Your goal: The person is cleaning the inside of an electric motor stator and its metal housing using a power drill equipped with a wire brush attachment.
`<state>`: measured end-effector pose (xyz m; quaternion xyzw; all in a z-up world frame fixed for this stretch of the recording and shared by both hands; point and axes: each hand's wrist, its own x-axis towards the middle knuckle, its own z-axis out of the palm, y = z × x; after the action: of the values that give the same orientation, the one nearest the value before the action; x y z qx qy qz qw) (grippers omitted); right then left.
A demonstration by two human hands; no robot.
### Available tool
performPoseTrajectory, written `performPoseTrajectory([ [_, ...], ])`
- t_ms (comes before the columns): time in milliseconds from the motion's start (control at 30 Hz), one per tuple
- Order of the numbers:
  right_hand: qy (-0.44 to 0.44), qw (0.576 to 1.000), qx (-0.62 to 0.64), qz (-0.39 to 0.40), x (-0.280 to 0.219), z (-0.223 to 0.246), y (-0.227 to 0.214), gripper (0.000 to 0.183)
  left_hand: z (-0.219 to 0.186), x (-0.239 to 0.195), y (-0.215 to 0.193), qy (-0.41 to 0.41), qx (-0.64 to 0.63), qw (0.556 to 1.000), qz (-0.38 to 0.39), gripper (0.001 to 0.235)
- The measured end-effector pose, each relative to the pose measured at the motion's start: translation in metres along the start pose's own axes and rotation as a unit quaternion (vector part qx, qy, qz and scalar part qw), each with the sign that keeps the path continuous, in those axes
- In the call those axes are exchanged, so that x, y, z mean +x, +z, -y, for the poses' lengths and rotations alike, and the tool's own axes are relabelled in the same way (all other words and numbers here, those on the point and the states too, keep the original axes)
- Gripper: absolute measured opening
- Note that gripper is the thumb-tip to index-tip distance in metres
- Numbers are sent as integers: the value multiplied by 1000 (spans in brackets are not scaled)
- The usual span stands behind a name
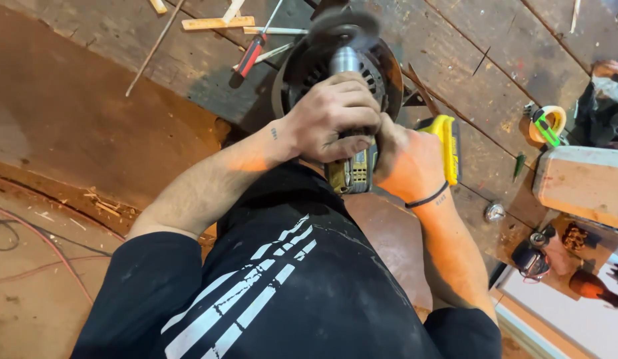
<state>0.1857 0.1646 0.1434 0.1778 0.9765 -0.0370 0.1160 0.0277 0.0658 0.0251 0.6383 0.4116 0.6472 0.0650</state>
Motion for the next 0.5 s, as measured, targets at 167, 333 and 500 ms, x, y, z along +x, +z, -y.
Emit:
performPoseTrajectory([
  [167,-21,1000,5,14,2,17,2,28,-13,-15,-18,-18,1,1000,2,39],
  [333,-23,998,-50,16,7,17,2,24,-6,-20,-7,-26,3,1000,2,38],
  [500,-63,995,-68,31,5,5,-3,25,-17,-28,7,-42,33,999,-10,39],
])
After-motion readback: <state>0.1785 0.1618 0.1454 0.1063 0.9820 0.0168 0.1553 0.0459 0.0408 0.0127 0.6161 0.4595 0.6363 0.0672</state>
